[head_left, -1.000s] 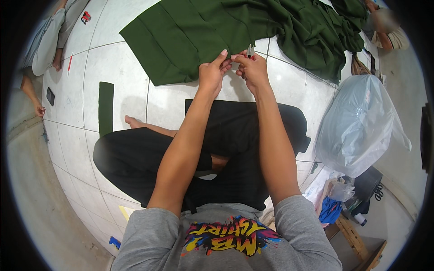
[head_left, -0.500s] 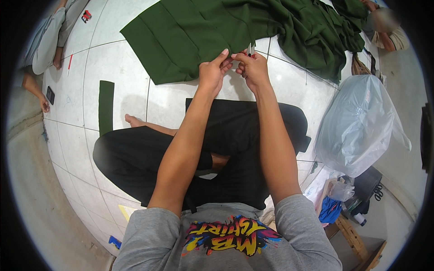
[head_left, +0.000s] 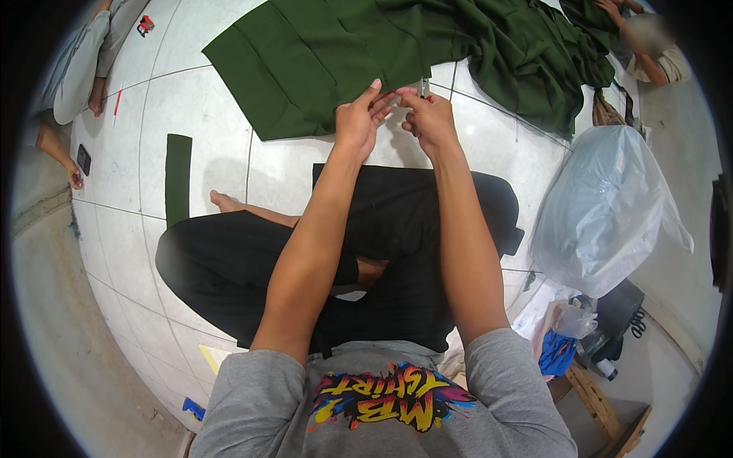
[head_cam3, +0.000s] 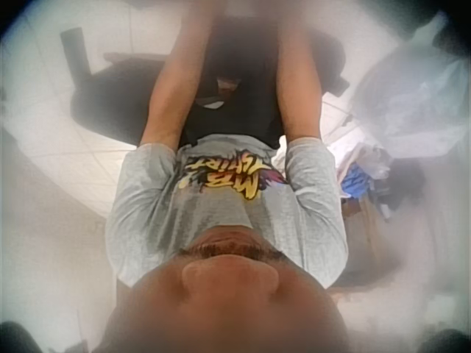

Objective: The person uses a pair of small scissors to trim the edges and make small snips into a long piece of green fabric while sitting on the floor.

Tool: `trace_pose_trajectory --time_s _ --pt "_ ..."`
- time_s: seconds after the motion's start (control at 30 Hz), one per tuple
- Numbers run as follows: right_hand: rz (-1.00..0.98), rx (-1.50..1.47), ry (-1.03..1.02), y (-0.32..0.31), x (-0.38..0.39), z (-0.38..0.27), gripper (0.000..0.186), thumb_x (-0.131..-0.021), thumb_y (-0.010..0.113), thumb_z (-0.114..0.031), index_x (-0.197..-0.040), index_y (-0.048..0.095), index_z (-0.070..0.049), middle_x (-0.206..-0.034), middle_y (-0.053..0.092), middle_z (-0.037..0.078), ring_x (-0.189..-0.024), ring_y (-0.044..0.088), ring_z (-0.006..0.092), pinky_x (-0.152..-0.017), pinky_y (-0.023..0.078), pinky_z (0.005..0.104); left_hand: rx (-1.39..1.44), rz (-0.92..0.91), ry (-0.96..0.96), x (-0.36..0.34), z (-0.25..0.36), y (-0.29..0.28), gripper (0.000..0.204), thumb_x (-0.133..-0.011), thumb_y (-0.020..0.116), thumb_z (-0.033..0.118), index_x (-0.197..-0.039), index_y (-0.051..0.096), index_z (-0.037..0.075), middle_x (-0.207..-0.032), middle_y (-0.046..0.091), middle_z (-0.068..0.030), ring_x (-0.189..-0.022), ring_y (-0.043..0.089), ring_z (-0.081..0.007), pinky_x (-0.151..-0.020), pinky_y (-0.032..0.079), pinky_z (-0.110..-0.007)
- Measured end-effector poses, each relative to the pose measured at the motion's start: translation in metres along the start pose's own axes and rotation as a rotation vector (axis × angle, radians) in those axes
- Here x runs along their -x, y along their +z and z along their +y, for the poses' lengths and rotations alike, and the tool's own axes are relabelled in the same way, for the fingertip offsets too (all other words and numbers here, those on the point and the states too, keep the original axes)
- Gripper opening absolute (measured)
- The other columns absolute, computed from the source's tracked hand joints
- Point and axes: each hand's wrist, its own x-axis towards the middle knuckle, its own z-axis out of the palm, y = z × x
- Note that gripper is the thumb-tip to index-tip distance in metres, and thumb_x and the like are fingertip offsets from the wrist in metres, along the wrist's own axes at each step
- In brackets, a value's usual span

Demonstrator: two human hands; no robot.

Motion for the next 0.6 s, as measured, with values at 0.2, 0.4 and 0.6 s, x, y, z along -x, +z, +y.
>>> trace_pose_trajectory --time_s 0.2,0.4,0.6 --pt "0.01 0.751 -0.145 -0.019 0.037 -0.012 0.018 -0.08 0.069 -0.017 -0.082 0.071 0.001 -0.067 0.065 0.011 -0.06 0.063 0.0211 -0.06 0.048 0.0392 0.142 0.038 -0.043 -0.004 -0.011 0.002 0.028 -0.095 0.072 0.013 -0.113 0.057 -0.002 -0.113 0.062 -0.0166 -0.108 0.068 -0.0293 -0.089 0.055 -0.038" --pt "-0.094 1.164 -0.417 -0.039 0.139 -0.06 0.016 -0.081 0.068 -0.017 -0.085 0.07 -0.002 -0.08 0.065 0.018 -0.077 0.064 0.0398 -0.072 0.051 0.0461 0.174 0.029 -0.057 -0.005 -0.023 0.004 0.032 -0.097 0.069 0.015 -0.118 0.055 -0.005 -0.118 0.06 -0.0179 -0.11 0.068 -0.0296 -0.092 0.055 -0.038" --pt "-0.191 1.56 -0.243 -0.073 0.068 -0.045 0.023 -0.079 0.063 -0.01 -0.097 0.075 -0.004 -0.101 0.072 0.024 -0.099 0.069 0.0414 -0.09 0.054 0.0454 -0.537 -0.214 -0.355 0.014 -0.014 -0.023 0.043 -0.099 0.066 0.035 -0.11 0.066 -0.007 -0.106 0.07 -0.0142 -0.1 0.071 -0.0249 -0.086 0.057 -0.039"
